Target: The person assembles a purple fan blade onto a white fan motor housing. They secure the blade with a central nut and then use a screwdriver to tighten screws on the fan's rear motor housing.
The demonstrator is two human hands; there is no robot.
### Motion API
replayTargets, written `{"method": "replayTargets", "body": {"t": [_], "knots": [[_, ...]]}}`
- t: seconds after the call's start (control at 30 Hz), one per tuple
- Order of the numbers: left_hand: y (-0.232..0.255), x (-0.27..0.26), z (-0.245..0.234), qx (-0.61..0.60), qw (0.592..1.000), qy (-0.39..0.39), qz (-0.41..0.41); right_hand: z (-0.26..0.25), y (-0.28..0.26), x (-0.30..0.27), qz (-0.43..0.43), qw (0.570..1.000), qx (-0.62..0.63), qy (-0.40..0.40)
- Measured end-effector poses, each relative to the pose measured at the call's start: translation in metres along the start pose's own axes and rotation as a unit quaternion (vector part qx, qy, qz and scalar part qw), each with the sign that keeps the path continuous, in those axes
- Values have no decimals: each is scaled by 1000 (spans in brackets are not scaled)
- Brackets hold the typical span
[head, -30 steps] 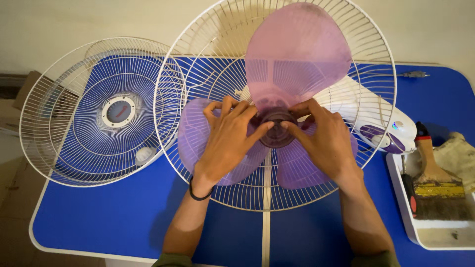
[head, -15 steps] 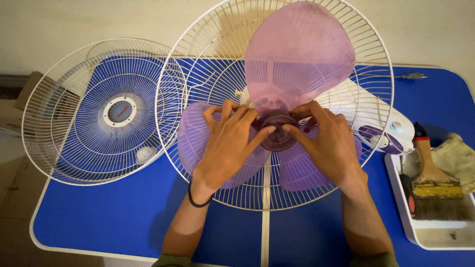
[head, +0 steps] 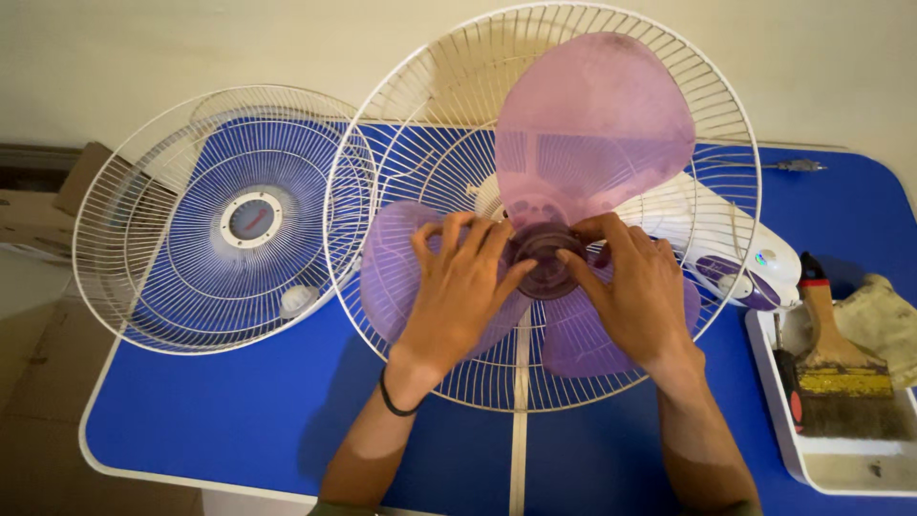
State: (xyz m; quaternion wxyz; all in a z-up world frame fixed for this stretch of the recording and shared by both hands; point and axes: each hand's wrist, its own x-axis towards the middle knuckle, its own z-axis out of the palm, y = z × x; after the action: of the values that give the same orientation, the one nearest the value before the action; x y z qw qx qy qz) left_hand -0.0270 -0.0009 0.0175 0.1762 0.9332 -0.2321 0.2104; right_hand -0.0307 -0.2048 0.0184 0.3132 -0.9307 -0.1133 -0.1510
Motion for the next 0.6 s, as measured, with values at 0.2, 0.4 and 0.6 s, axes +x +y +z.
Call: {"method": "replayTargets", "body": {"t": [0.2, 0.4, 0.6], "knots": [[6, -7, -3, -38, 999, 12, -13, -8, -7, -8, 9, 999, -26, 27], [6, -9, -14, -4, 999, 48, -3, -10, -19, -5, 0, 998, -42, 36], [-9, -26, -39, 43, 996, 71, -21, -8, -36, 3, -41, 998, -1, 49]]}}
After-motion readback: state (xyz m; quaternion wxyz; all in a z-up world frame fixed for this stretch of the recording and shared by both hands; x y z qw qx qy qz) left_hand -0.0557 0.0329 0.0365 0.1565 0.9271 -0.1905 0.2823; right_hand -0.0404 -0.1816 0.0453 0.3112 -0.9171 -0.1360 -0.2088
